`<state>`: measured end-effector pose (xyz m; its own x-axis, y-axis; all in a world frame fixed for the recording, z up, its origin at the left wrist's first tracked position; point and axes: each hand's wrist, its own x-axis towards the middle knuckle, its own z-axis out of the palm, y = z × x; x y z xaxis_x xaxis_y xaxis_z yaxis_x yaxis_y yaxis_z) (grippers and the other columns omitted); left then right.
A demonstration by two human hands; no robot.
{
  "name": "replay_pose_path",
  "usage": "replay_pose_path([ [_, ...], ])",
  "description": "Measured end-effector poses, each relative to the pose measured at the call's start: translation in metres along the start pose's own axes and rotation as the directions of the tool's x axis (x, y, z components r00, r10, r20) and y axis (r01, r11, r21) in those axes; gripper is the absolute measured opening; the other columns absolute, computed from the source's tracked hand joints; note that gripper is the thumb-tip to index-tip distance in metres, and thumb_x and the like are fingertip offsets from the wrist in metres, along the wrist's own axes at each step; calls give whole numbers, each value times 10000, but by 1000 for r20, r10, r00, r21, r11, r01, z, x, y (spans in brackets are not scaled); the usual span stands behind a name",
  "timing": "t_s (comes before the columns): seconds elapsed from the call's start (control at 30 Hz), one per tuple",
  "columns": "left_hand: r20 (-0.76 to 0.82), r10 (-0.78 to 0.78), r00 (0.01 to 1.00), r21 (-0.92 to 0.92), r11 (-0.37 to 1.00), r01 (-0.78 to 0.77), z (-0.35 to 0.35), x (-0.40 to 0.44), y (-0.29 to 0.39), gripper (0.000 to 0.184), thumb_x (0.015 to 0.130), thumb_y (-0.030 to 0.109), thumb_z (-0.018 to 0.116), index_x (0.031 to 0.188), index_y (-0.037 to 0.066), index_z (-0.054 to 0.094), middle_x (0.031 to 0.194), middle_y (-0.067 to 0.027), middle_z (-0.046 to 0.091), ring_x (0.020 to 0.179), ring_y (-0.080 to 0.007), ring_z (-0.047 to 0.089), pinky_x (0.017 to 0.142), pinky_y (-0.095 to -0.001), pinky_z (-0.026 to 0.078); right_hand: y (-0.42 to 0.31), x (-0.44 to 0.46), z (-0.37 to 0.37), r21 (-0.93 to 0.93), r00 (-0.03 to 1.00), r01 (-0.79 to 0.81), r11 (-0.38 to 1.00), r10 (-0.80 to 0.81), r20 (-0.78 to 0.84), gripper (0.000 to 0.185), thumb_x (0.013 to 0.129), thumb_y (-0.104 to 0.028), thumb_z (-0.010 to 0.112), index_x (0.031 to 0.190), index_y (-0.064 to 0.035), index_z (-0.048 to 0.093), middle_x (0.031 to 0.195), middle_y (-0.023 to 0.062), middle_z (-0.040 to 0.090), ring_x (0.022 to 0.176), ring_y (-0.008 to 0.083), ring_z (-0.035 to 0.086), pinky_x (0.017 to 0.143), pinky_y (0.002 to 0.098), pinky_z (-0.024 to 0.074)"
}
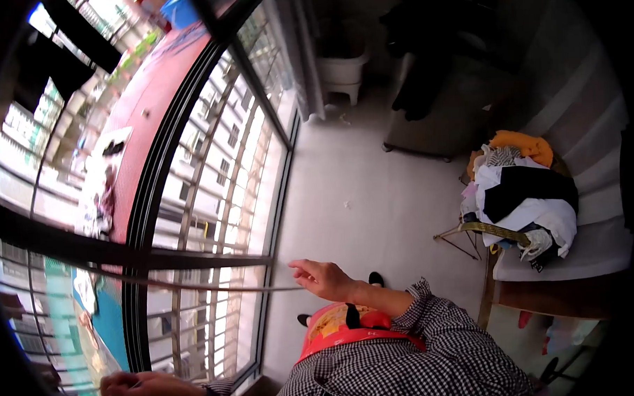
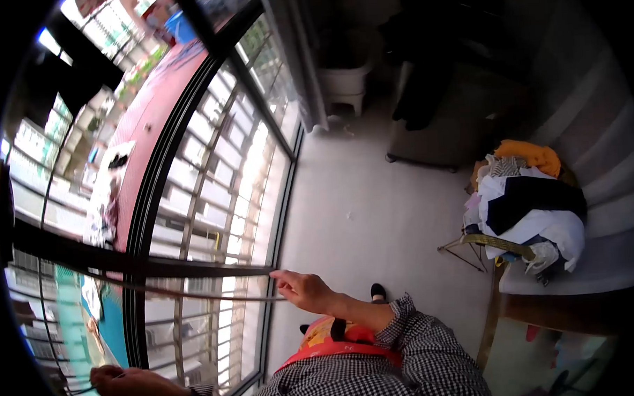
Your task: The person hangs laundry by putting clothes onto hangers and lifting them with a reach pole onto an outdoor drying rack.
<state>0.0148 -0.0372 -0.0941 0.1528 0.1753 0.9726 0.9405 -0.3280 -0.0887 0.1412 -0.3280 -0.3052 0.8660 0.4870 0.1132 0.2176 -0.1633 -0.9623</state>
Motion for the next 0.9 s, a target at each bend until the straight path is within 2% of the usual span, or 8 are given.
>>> replay_pose_path([
  [0.07,-300,381,875,-112,896,-429,-61,-14,77,276,928,164,363,710,59,497,721,-98,535,647,-161,557,646,-404,506,-19,9,-60,31,993,97,995,-94,-78,371,855,-107,594,1200,-75,462,893,105,651,779,219,649,714,312,535],
  [0.13,-62,300,952,-919,354,-172,-95,-52,140,164,904,93,411,775,29,491,780,-113,530,661,-213,519,631,-386,472,-48,14,-120,76,964,216,973,-200,-175,467,858,-112,601,1277,-81,398,979,113,641,835,213,639,750,321,523],
  [0.2,64,391,918,-938,-290,188,-124,-101,203,146,867,31,441,731,6,488,769,-133,532,677,-243,497,586,-319,415,-77,14,-177,109,954,252,961,-229,-191,597,864,-213,615,1357,-90,302,1123,135,596,992,237,598,848,367,481],
  [0.27,-84,653,752,-879,-405,253,-186,-109,253,83,737,33,560,684,38,496,697,-124,537,566,-260,500,496,-339,402,-92,15,-220,123,937,298,947,-265,-227,756,852,-328,617,1419,-100,171,1250,144,521,1132,257,521,930,411,421],
  [0.4,-438,758,483,-754,-603,262,-247,-173,318,187,674,74,670,670,81,483,706,-46,535,500,-218,540,432,-328,448,-73,23,-285,583,876,377,720,-72,-477,878,822,-350,649,1440,-119,69,1210,173,521,1010,241,597,781,321,510],
  [0.5,-635,646,424,-619,-754,222,-268,-191,362,209,682,107,699,726,81,497,777,-34,541,545,-196,563,443,-296,469,-55,16,-353,501,598,516,695,126,-791,707,856,-336,604,1401,-107,217,919,93,591,584,110,551,486,217,440],
  [0.67,-628,596,500,-555,-794,250,-290,-191,465,260,684,125,722,883,72,563,989,-89,566,775,-228,596,577,-316,512,-14,13,-452,423,336,640,641,262,-905,257,915,-266,514,1088,-84,567,612,-34,422,414,32,322,363,180,241],
  [0.9,-214,841,497,-688,-491,535,-284,-174,687,342,745,72,666,1059,39,534,1098,-161,526,1000,-354,521,814,-398,452,39,71,-548,30,134,143,989,11,-991,183,876,-171,594,1025,-66,603,708,-73,446,572,12,350,494,166,272],
])
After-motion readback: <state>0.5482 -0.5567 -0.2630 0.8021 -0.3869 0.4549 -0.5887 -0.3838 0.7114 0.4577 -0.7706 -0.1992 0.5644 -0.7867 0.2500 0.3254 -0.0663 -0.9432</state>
